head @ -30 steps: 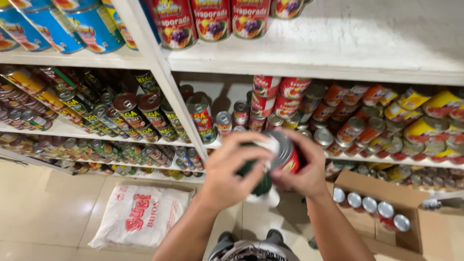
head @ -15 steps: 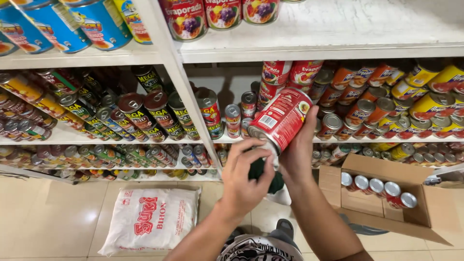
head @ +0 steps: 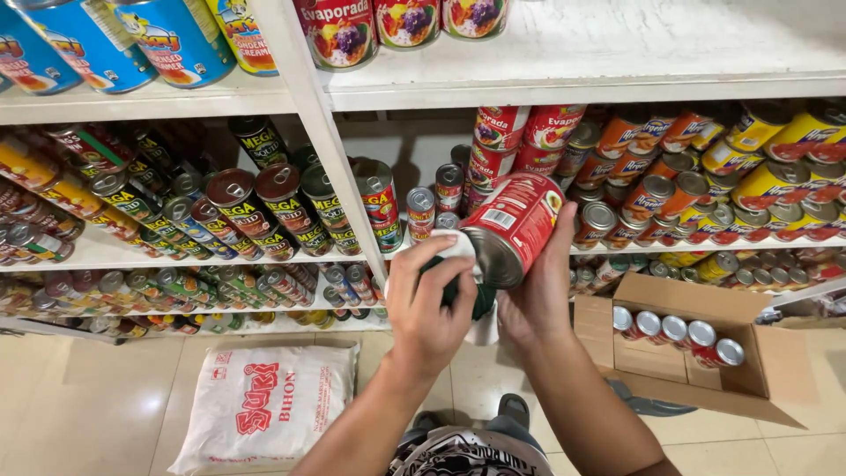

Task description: Cleaning canned goods with a cloth and organizing them onto grocery store shelves.

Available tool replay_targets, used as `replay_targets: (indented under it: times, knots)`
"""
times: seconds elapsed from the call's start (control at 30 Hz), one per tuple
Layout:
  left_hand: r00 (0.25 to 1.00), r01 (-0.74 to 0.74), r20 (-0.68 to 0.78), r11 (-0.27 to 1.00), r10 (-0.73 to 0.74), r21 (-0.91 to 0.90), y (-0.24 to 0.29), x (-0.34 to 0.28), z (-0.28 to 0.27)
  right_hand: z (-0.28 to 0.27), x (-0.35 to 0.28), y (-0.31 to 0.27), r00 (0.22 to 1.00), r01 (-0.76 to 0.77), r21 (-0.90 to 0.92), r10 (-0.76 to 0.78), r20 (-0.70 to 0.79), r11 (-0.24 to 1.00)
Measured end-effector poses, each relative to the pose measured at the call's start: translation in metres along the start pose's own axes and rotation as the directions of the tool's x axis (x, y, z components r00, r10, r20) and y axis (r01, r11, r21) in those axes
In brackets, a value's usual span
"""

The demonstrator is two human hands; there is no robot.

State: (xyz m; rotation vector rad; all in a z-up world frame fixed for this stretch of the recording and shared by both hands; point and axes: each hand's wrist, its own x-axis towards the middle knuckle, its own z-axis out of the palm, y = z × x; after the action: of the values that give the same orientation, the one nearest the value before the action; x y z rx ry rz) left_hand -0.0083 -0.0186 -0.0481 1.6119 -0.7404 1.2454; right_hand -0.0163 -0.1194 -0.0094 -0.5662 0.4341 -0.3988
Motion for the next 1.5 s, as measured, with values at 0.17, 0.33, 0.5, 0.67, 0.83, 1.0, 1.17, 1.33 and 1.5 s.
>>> replay_targets:
  times: [0.17, 0.33, 0.5, 0.67, 0.83, 1.0, 1.17, 1.33, 1.5]
  knots:
    - [0.991, 0.031, 0.131, 0.998, -0.024, -0.047, 0.016, -0.003, 0.006, -0.022, 0.022, 0.000, 1.000, -0.007, 0.000, 0.007, -0.010, 1.000]
    - [0.970, -0.141, 0.190, 0.986, 0.155, -0.086, 0.018, 0.009, 0.017, -0.035, 0.037, -0.003, 0.999, -0.034, -0.062, 0.036, 0.032, 0.998]
    - [0.977, -0.171, 0.145, 0.983, 0.159, 0.072, -0.007, 0.003, 0.031, -0.034, 0.048, -0.019, 0.992, -0.081, 0.027, 0.078, 0.096, 0.996]
    - [0.985, -0.106, 0.144, 0.992, 0.095, 0.073, 0.003, -0.006, 0.043, -0.033, 0.057, -0.040, 0.995, -0.072, 0.010, 0.071, 0.076, 0.997]
    - [0.975, -0.097, 0.198, 0.995, 0.102, -0.035, 0.037, -0.004, 0.065, -0.054, 0.081, -0.046, 0.996, -0.056, -0.091, 0.062, 0.070, 0.994]
    - [0.977, -0.094, 0.191, 0.995, 0.098, -0.029, 0.035, -0.007, 0.081, -0.063, 0.095, -0.056, 0.987, -0.125, -0.047, 0.129, 0.099, 0.991]
    - [0.972, -0.146, 0.196, 0.988, 0.133, 0.054, 0.012, -0.023, 0.092, -0.058, 0.090, -0.076, 0.981, -0.139, -0.057, 0.145, 0.125, 0.989]
    - [0.996, -0.043, 0.081, 0.999, 0.042, 0.010, 0.028, -0.008, 0.106, -0.056, 0.085, -0.090, 0.977, -0.043, -0.045, 0.051, 0.206, 0.998]
    - [0.985, 0.119, 0.143, 0.977, -0.094, -0.175, 0.054, -0.035, 0.124, -0.062, 0.099, -0.109, 0.938, 0.147, -0.202, -0.071, 0.340, 0.968]
